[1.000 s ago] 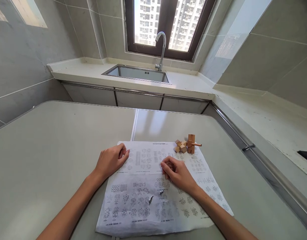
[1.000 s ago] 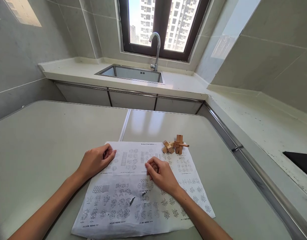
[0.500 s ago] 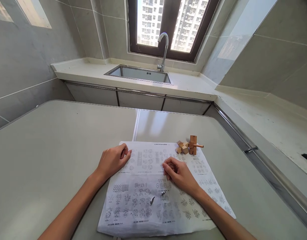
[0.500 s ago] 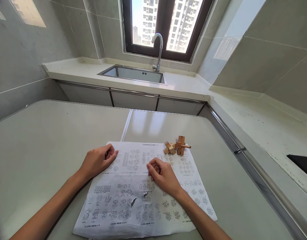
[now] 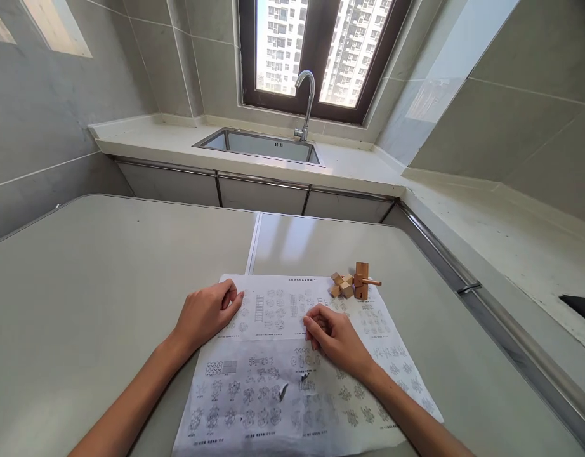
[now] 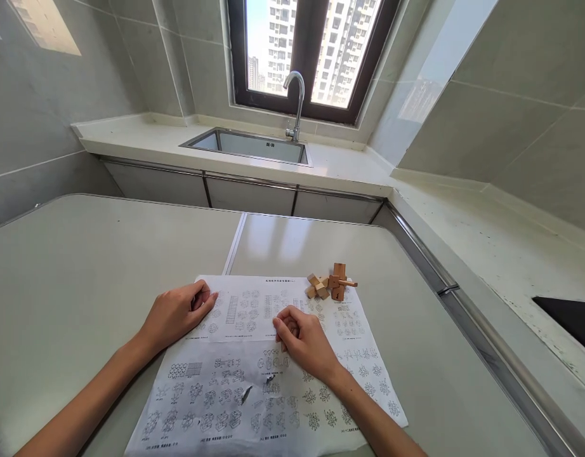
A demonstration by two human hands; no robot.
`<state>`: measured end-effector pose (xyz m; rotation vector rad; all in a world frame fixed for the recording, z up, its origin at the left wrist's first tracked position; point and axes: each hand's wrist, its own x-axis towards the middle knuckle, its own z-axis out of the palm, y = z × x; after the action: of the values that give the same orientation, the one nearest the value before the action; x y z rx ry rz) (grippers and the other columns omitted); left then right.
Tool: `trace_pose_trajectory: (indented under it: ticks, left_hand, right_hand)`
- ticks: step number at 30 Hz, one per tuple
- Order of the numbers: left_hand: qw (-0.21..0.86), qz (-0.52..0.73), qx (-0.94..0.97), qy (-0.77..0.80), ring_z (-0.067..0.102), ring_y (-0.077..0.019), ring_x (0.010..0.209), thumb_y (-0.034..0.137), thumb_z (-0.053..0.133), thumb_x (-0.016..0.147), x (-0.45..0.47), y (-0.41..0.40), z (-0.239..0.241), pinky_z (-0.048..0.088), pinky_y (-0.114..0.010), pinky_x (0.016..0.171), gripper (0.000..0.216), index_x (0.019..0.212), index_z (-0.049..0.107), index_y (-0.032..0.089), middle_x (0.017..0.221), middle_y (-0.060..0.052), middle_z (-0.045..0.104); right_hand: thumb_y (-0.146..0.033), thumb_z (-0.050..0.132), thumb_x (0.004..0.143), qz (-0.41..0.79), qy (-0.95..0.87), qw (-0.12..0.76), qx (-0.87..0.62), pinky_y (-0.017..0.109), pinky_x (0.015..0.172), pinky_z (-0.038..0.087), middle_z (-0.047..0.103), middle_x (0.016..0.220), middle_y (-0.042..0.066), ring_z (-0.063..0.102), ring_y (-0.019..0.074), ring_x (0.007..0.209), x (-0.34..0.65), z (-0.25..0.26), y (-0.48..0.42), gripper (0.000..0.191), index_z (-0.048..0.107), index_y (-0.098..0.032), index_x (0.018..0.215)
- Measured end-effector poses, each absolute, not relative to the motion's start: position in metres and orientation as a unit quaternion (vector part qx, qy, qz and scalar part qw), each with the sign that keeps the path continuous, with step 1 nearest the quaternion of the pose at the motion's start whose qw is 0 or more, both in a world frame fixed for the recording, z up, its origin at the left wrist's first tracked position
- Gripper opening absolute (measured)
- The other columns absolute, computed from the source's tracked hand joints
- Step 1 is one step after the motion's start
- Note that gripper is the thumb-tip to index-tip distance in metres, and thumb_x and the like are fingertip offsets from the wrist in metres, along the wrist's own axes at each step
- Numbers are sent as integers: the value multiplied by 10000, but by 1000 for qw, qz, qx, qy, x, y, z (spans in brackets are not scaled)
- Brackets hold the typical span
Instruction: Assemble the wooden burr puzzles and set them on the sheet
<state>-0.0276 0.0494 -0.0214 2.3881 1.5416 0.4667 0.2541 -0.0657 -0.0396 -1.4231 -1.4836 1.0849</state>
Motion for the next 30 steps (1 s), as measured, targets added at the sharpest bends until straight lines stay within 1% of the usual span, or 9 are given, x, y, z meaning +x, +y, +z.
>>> trace_pose_trajectory:
  ticks: [11,20,25,30]
  left_hand:
    - [122,158,825,529,499,-151,553,523,457,989,-29,51,-25,311,-276,582,372,764,481,228,644,37,585]
    - [128,166,826,524,479,-148,539,527,453,990,-29,50,-24,317,-276,581,384,749,480,228,635,35,577]
    - [130,163,825,526,472,-147,537,520,449,993,-29,49,-22,315,-280,580,375,757,483,230,636,38,571]
    - [129,162,826,525,459,-148,536,509,451,990,-28,48,-21,312,-285,579,368,752,476,230,632,38,562]
  right_hand:
    - [-546,571,1030,432,-579,401,-563,252,546,450,692,692,3,612,137,546,254,-40,-65,367,609,-215,876]
    - [-571,582,1021,447,-565,405,-563,250,548,455,678,694,-4,611,132,551,254,-36,-65,390,611,-210,878]
    - [-618,618,988,483,-526,431,-551,234,496,442,656,684,-11,565,115,518,256,-37,-64,428,612,-205,879]
    - [-620,672,959,514,-481,480,-523,221,466,424,631,636,-26,516,91,468,258,-38,-61,449,590,-202,817]
